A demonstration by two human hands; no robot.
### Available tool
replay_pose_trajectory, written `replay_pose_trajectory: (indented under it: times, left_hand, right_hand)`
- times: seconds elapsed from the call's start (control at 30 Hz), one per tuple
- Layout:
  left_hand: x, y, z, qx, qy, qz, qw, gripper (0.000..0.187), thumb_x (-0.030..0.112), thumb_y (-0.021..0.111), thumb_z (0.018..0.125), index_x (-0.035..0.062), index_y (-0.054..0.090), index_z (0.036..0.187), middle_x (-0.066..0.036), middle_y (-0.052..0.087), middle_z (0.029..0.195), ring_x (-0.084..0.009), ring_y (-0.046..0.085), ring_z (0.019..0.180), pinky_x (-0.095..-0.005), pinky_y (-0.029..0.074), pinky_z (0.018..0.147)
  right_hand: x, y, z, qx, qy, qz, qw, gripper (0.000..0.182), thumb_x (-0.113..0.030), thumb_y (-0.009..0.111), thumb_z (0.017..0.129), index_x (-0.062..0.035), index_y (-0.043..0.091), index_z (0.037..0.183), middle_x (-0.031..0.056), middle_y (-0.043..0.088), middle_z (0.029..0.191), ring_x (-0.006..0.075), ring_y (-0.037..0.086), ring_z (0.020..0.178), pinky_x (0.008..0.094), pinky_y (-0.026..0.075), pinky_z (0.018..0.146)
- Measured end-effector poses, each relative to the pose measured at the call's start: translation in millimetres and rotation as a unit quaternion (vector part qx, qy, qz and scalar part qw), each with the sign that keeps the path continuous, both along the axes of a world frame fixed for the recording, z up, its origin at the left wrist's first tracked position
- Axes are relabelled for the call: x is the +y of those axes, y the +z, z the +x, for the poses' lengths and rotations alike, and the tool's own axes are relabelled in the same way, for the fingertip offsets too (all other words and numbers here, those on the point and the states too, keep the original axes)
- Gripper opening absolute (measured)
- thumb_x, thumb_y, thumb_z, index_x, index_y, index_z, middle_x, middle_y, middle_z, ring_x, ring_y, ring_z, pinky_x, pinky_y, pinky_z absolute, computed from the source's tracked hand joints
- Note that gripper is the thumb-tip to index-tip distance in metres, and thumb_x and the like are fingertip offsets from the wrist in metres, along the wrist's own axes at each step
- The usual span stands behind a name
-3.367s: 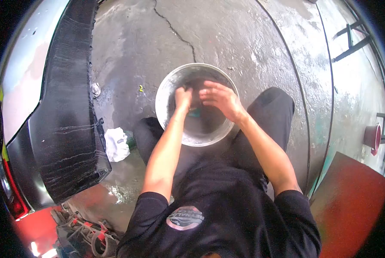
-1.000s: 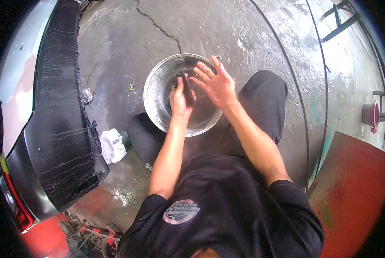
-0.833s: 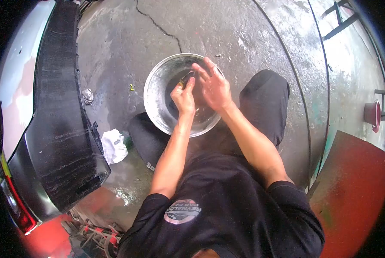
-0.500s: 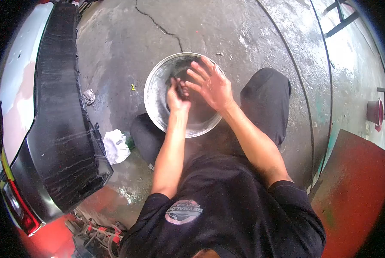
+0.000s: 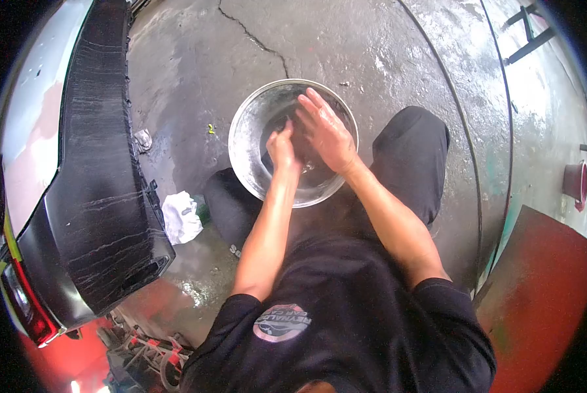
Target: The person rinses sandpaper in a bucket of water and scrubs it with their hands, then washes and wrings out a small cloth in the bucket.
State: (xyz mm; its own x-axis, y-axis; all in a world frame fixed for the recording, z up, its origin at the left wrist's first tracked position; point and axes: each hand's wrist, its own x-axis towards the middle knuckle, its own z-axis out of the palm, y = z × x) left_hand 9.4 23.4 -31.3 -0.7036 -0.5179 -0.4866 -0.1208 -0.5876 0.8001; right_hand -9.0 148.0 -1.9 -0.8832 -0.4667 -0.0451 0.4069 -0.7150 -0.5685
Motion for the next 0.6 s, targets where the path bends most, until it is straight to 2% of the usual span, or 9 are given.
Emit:
replay_pose_trajectory:
  times: [0.07,0.13,0.27,0.3,0.37,0.47,0.5,0.57,0.6]
  left_hand:
    - [-21.2,-6.1,-1.5,-0.049,0.008,0.043,0.998,0.019,0.016,0.07,0.096,0.0025,0.063,0.108,-0.005,0.068,0.086,-0.0179,0.064,0.074,-0.0335,0.052,0.068]
    - [-28.3,10.2,5.4,-0.03,-0.048,0.048,0.997,0.017,0.02,0.073,0.096,0.0056,0.065,0.1,-0.001,0.067,0.082,-0.0134,0.06,0.067,-0.0304,0.05,0.065]
    - [10.9,26.1,15.3,0.021,-0.129,-0.183,0.974,0.015,0.014,0.076,0.093,-0.0006,0.072,0.091,-0.001,0.072,0.087,-0.0081,0.059,0.076,-0.0278,0.049,0.069]
    - [15.1,22.3,13.2,0.037,-0.123,-0.211,0.969,0.014,0.01,0.074,0.093,-0.0029,0.074,0.098,-0.003,0.074,0.09,-0.0088,0.06,0.078,-0.0278,0.05,0.071]
    - [16.2,15.8,13.8,0.029,-0.126,-0.287,0.949,0.013,0.009,0.073,0.091,-0.0028,0.071,0.087,0.0,0.07,0.082,-0.0086,0.058,0.074,-0.0285,0.048,0.066]
    - [18.9,4.8,14.3,0.067,-0.117,-0.214,0.967,0.018,0.011,0.07,0.09,-0.0013,0.065,0.078,0.002,0.063,0.074,-0.008,0.055,0.07,-0.0296,0.045,0.06]
    - [12.9,-0.9,14.9,0.139,-0.152,-0.343,0.917,0.023,0.016,0.068,0.091,0.0009,0.06,0.074,0.003,0.058,0.071,-0.0074,0.052,0.069,-0.0296,0.042,0.057]
    - [1.9,-12.9,16.6,0.114,-0.106,-0.173,0.972,0.025,0.018,0.066,0.093,0.001,0.061,0.076,0.003,0.059,0.073,-0.0074,0.052,0.068,-0.029,0.041,0.056]
    - [1.8,1.3,13.5,0.078,-0.096,-0.189,0.974,0.029,0.022,0.065,0.096,0.0021,0.062,0.075,0.003,0.061,0.076,-0.0067,0.052,0.066,-0.0289,0.042,0.055]
  right_hand:
    - [4.3,-5.0,0.8,0.02,0.0,-0.013,1.0,0.078,-0.043,0.055,0.103,-0.017,0.016,0.166,0.0091,0.02,0.171,0.0335,0.023,0.155,0.0596,0.022,0.121]
    - [3.2,-1.5,-2.5,0.017,-0.021,0.029,0.999,0.083,-0.044,0.059,0.1,-0.0178,0.015,0.166,0.0078,0.021,0.171,0.0324,0.024,0.155,0.0548,0.021,0.122]
    - [-2.5,-5.8,1.7,0.098,-0.055,0.127,0.986,0.087,-0.042,0.061,0.099,-0.0114,0.014,0.166,0.011,0.023,0.17,0.032,0.022,0.155,0.0476,0.017,0.124]
    - [-4.9,-5.8,1.3,0.129,-0.061,0.151,0.978,0.087,-0.041,0.061,0.099,-0.0092,0.014,0.166,0.0123,0.024,0.169,0.0321,0.022,0.155,0.046,0.015,0.125]
    - [-5.6,-6.5,4.3,0.169,-0.064,0.175,0.968,0.086,-0.039,0.059,0.1,-0.004,0.014,0.165,0.0142,0.024,0.169,0.0306,0.022,0.156,0.0432,0.014,0.126]
    - [1.3,-2.3,16.1,0.3,-0.015,0.288,0.909,0.083,-0.042,0.056,0.102,-0.0035,0.017,0.164,0.0155,0.022,0.169,0.0298,0.022,0.156,0.0447,0.014,0.126]
    - [0.6,1.8,18.5,0.34,-0.008,0.336,0.878,0.081,-0.045,0.055,0.102,-0.0028,0.021,0.163,0.018,0.022,0.169,0.0324,0.02,0.157,0.0451,0.015,0.126]
    - [-1.0,10.5,20.9,0.434,0.001,0.358,0.827,0.08,-0.048,0.053,0.103,-0.0027,0.025,0.162,0.0213,0.022,0.169,0.0351,0.019,0.157,0.0455,0.016,0.126]
    - [-3.4,9.1,21.4,0.471,0.009,0.351,0.81,0.079,-0.05,0.052,0.103,-0.0034,0.027,0.161,0.0242,0.021,0.168,0.0372,0.019,0.157,0.0468,0.016,0.126]
